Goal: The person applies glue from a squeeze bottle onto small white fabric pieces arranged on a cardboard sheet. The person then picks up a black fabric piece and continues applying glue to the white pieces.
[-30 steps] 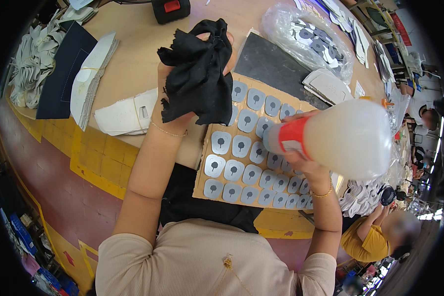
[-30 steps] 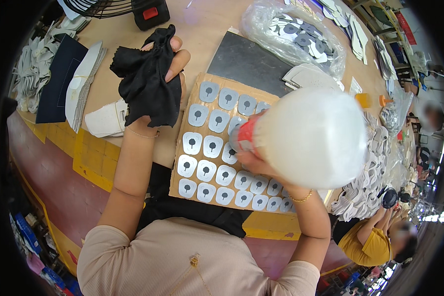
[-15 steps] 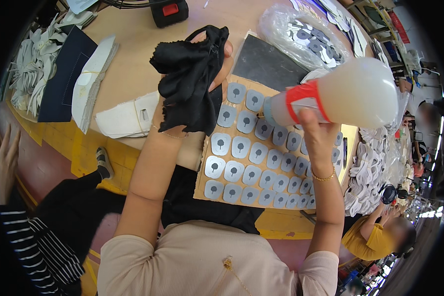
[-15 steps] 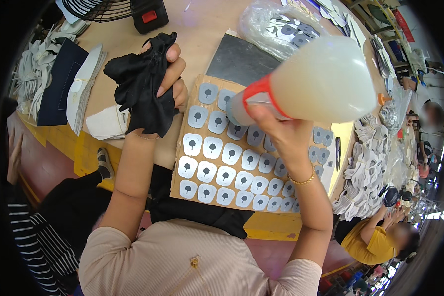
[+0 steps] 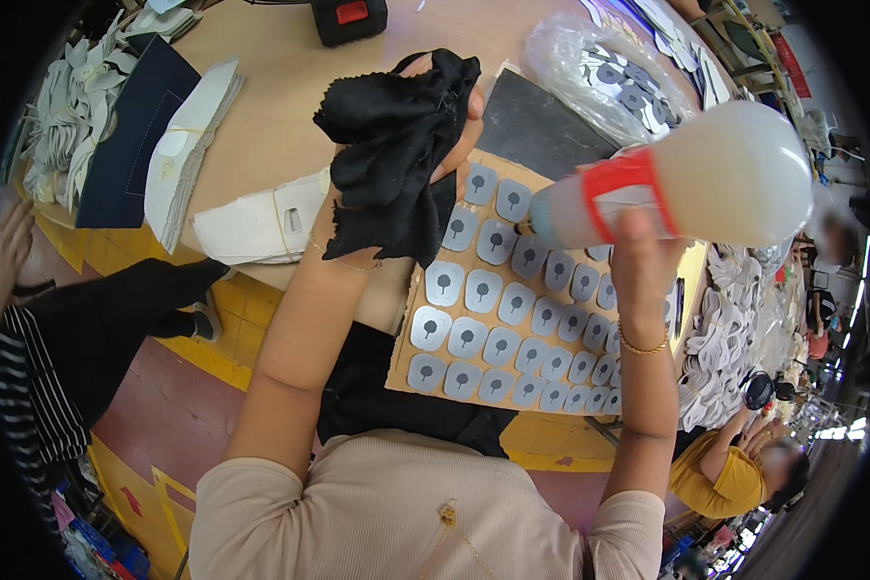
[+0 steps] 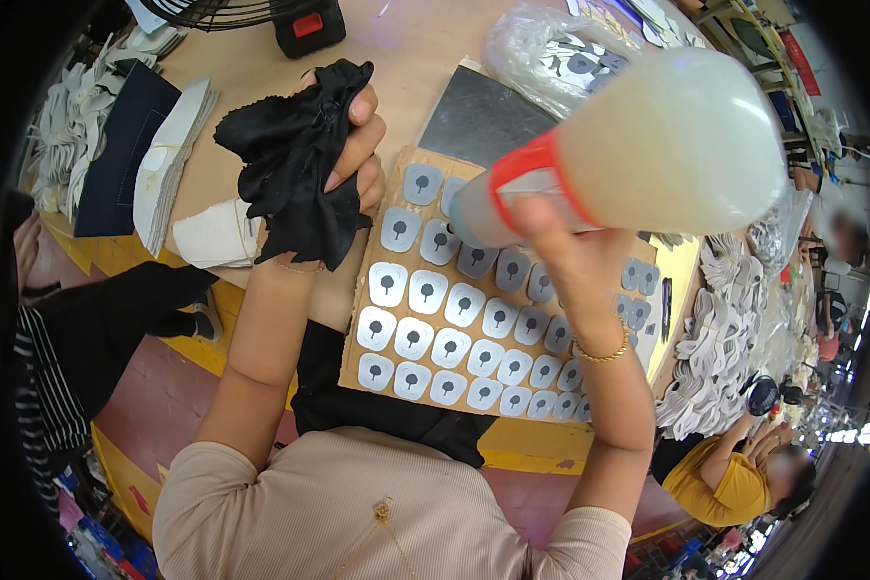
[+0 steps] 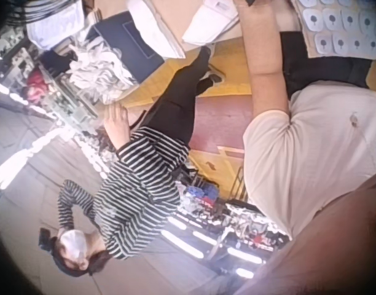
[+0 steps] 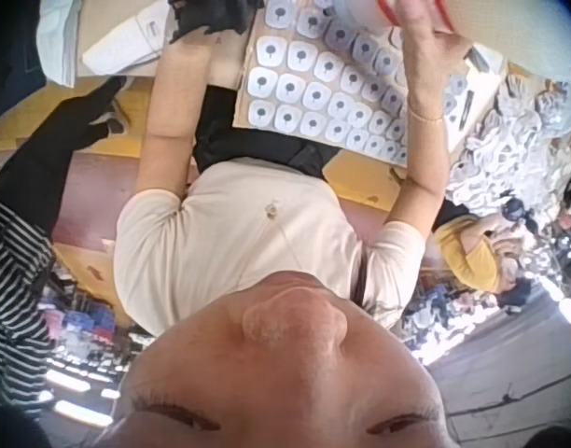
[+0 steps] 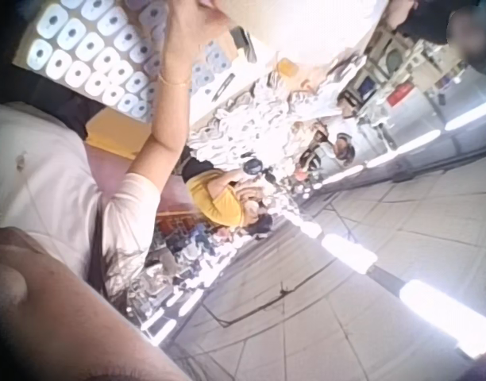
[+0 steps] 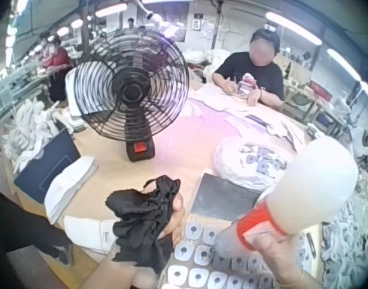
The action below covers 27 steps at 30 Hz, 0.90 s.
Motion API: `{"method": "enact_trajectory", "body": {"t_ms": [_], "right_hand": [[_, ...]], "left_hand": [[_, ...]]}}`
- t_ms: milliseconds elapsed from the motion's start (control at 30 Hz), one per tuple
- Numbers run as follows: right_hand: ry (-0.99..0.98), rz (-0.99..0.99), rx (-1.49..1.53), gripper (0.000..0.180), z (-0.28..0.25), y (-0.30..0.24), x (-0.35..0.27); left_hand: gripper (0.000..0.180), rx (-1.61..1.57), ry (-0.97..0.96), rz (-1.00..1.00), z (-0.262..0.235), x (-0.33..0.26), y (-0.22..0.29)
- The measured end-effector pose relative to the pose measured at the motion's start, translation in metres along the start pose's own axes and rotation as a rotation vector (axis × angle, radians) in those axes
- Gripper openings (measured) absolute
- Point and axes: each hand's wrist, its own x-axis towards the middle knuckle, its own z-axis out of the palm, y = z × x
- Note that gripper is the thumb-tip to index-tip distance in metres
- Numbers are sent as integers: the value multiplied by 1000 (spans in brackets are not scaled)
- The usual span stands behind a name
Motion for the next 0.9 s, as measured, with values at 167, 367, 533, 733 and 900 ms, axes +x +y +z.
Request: {"method": "enact_trajectory", "body": {"t_ms": [167, 367, 533, 733, 900], "right_hand": [[6, 191, 384, 65, -22, -14, 1], [-72, 111, -145, 70, -31, 1, -39], [-197, 139, -83, 70, -17, -8, -48], [-293, 71, -283, 66, -21, -2, -50], [-78, 104, 114, 62, -28, -14, -37]], "left_hand": [[42, -68, -82, -73, -5, 2, 1], [45, -108, -144, -98, -8, 5, -1], [40, -137, -108, -98, -9, 2, -1], [35, -163, -91, -90, -10, 2, -3], [33, -151, -57, -64, -12, 0, -4]]}}
